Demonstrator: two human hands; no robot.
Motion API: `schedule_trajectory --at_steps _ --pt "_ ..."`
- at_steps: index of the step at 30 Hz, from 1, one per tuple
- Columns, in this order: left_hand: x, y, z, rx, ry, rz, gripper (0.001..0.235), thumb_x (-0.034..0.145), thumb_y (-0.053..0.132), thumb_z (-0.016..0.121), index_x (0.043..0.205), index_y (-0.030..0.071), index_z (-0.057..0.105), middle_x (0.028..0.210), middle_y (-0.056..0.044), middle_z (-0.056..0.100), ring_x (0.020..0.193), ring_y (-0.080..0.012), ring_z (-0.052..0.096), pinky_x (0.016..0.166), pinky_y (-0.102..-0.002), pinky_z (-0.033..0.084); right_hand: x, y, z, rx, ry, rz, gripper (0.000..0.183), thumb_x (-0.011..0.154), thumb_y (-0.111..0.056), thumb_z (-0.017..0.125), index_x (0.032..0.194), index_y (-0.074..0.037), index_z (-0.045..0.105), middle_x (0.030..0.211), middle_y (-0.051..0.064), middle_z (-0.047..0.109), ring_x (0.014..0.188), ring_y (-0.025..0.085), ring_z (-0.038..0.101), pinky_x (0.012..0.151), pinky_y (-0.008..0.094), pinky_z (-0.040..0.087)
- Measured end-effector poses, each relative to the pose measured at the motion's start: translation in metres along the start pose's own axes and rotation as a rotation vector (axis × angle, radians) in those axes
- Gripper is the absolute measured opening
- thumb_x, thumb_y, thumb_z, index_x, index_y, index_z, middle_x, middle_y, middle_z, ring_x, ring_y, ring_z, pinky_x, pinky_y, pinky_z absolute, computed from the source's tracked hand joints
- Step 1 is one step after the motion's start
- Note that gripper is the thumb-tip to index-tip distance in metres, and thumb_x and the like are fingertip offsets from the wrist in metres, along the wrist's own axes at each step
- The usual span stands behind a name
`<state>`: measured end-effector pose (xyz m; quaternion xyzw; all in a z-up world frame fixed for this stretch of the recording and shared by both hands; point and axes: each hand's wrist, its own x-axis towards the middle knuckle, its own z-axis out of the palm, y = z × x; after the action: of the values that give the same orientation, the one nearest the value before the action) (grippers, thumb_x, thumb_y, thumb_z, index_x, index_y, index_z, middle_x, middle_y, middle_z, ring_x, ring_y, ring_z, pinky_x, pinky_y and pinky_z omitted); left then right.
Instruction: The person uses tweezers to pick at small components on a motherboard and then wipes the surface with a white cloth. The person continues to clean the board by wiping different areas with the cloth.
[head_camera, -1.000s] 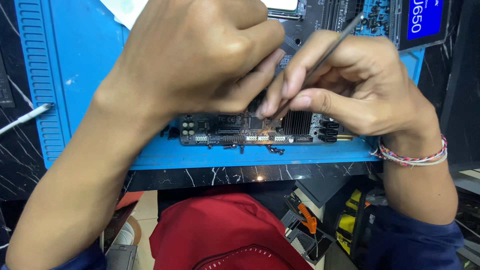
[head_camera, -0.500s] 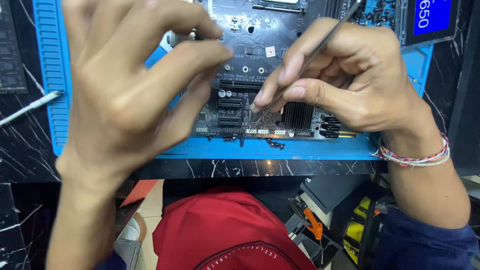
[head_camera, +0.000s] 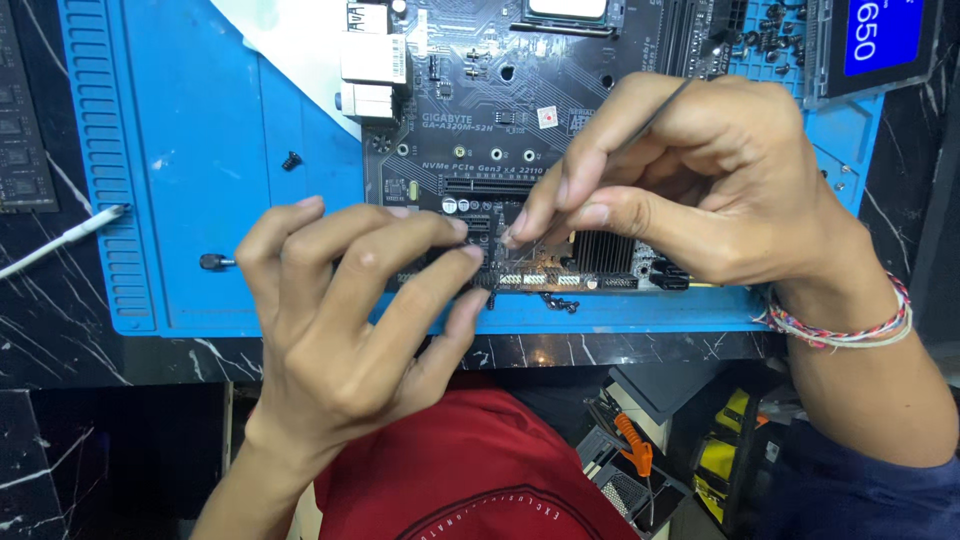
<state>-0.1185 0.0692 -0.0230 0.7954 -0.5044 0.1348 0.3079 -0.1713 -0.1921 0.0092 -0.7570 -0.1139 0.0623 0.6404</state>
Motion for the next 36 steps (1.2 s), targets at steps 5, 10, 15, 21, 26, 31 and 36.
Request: schedule_trajectory --at_steps 5,10,15,21,26,31,36 --pt "-0.0005 -0.0003 -0.0016 -0.027 -0.011 -0.023 0.009 0.102 0.015 0.08 0.094 0.012 0.076 0.113 -0.006 0.077 0.104 -0.0307 0.065 0.104 -0.051 0.037 0.0007 -0.0005 0.0026 0.006 0.026 0.013 0.007 0.098 0.007 0.059 0.1 0.014 0.057 0.099 0.029 0.074 0.101 0.041 0.087 0.086 0.04 0.081" --pt "-0.0023 0.0006 0.0 -0.036 -0.008 -0.044 0.013 0.102 0.014 0.078 0.09 0.012 0.075 0.111 -0.007 0.077 0.101 -0.0308 0.067 0.102 -0.051 0.039 0.0017 0.0011 0.0032 -0.017 0.044 0.002 0.006 0.096 0.01 0.061 0.096 0.015 0.06 0.098 0.026 0.071 0.101 0.043 0.088 0.084 0.039 0.081" --pt "-0.0038 0.0006 0.0008 -0.035 -0.02 -0.057 0.014 0.102 0.012 0.075 0.088 0.012 0.073 0.112 -0.006 0.078 0.098 -0.0298 0.067 0.102 -0.051 0.039 0.0037 0.0001 0.0045 -0.046 0.047 -0.024 0.007 0.095 0.009 0.062 0.093 0.016 0.06 0.095 0.027 0.072 0.098 0.042 0.088 0.082 0.039 0.082" --pt "-0.0048 0.0017 0.0002 -0.033 -0.038 -0.094 0.01 0.096 0.008 0.075 0.088 0.015 0.074 0.108 -0.003 0.076 0.098 -0.029 0.065 0.102 -0.051 0.038 0.0013 0.0021 0.0044 -0.032 0.051 -0.027 0.006 0.095 0.011 0.063 0.092 0.016 0.06 0.096 0.024 0.068 0.099 0.043 0.088 0.086 0.04 0.082" --pt "-0.0035 0.0017 -0.001 -0.043 -0.044 -0.092 0.009 0.093 0.006 0.072 0.091 0.014 0.075 0.108 -0.003 0.076 0.097 -0.0295 0.066 0.102 -0.051 0.038 -0.0003 0.0029 0.0034 0.004 0.045 -0.007 0.006 0.096 0.01 0.061 0.095 0.016 0.058 0.096 0.026 0.069 0.101 0.044 0.088 0.085 0.041 0.082" --pt "-0.0045 0.0015 -0.0008 -0.061 -0.039 -0.093 0.01 0.089 0.002 0.072 0.091 0.012 0.075 0.108 -0.004 0.077 0.096 -0.0299 0.066 0.102 -0.052 0.038 0.0002 0.0014 0.0037 0.008 0.038 0.005 0.008 0.097 0.008 0.06 0.098 0.015 0.057 0.097 0.027 0.071 0.102 0.043 0.088 0.086 0.041 0.081" --pt "-0.0043 0.0012 -0.0012 -0.071 -0.046 -0.098 0.009 0.09 0.003 0.073 0.092 0.012 0.075 0.108 -0.004 0.076 0.096 -0.03 0.066 0.102 -0.052 0.038 0.001 0.0002 0.0041 0.0 0.03 0.002 0.006 0.097 0.009 0.059 0.097 0.015 0.058 0.097 0.027 0.072 0.101 0.043 0.088 0.086 0.041 0.082"
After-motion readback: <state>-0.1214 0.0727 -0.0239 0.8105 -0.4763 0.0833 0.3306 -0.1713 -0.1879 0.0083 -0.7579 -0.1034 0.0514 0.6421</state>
